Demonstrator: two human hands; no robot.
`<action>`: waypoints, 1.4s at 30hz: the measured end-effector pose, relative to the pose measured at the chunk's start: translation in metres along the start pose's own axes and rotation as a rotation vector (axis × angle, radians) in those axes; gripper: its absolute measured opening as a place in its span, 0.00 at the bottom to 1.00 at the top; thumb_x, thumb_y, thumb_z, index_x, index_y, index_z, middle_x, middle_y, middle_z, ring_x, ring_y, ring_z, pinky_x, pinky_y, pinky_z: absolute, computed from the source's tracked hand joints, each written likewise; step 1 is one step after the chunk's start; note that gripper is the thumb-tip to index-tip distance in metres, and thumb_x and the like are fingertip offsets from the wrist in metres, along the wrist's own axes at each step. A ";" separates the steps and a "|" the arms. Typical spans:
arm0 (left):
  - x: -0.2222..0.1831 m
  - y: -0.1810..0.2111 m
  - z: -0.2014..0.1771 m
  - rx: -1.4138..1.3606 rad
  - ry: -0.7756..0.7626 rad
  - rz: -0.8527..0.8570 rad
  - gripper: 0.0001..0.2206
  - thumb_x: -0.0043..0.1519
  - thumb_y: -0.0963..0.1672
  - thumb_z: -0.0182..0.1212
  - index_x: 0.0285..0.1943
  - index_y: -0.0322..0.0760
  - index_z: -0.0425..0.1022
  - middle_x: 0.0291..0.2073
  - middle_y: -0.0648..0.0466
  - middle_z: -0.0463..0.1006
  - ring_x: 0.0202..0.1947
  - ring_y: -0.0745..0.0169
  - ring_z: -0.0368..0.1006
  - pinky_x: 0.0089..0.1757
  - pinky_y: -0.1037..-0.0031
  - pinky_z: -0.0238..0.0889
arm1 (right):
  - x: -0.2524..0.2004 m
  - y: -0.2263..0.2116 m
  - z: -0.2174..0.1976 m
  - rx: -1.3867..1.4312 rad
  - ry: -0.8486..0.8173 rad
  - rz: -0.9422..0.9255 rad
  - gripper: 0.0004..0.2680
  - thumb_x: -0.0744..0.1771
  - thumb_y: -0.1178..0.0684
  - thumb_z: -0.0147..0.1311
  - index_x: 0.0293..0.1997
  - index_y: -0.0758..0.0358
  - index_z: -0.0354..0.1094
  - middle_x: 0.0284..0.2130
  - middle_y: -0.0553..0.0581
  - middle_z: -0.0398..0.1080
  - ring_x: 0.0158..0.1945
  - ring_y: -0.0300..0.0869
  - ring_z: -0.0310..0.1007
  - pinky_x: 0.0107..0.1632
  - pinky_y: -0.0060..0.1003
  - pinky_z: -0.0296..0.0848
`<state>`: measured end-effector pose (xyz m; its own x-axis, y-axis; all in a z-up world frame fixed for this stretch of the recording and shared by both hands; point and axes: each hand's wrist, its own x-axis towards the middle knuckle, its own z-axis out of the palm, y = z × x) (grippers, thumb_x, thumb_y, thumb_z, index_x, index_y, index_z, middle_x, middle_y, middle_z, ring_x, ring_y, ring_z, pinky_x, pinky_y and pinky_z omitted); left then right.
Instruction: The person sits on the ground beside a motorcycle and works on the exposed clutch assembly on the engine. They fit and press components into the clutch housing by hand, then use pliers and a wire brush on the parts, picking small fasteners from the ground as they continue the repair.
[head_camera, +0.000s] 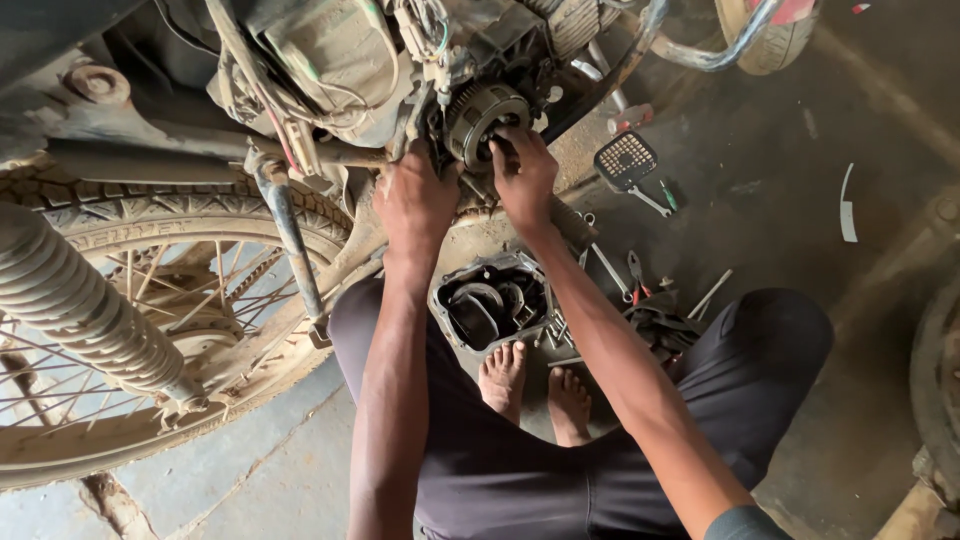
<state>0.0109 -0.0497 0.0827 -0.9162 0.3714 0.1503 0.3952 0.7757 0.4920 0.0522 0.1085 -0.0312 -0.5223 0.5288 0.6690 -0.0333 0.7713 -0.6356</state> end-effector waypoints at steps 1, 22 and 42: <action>-0.001 0.000 0.000 0.001 -0.003 -0.001 0.19 0.58 0.53 0.71 0.43 0.35 0.77 0.30 0.42 0.82 0.32 0.41 0.80 0.36 0.54 0.71 | -0.001 0.000 0.000 -0.001 -0.002 0.003 0.08 0.66 0.60 0.65 0.47 0.65 0.74 0.40 0.62 0.75 0.34 0.46 0.81 0.34 0.35 0.80; -0.002 -0.007 0.000 0.027 -0.052 -0.004 0.22 0.60 0.55 0.70 0.41 0.33 0.77 0.30 0.43 0.82 0.32 0.45 0.79 0.37 0.57 0.70 | -0.010 -0.003 -0.001 0.180 0.088 0.156 0.07 0.67 0.64 0.62 0.49 0.64 0.73 0.37 0.59 0.80 0.35 0.41 0.82 0.33 0.33 0.75; -0.004 -0.003 -0.006 -0.098 -0.084 0.012 0.19 0.60 0.53 0.69 0.45 0.34 0.75 0.28 0.47 0.83 0.26 0.51 0.80 0.32 0.60 0.72 | -0.006 0.005 0.007 0.350 0.101 0.179 0.08 0.66 0.67 0.60 0.48 0.69 0.75 0.43 0.61 0.77 0.42 0.43 0.83 0.42 0.32 0.84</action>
<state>0.0131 -0.0570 0.0852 -0.9010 0.4250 0.0868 0.3942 0.7187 0.5728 0.0488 0.1066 -0.0407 -0.4607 0.6893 0.5591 -0.2468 0.5056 -0.8267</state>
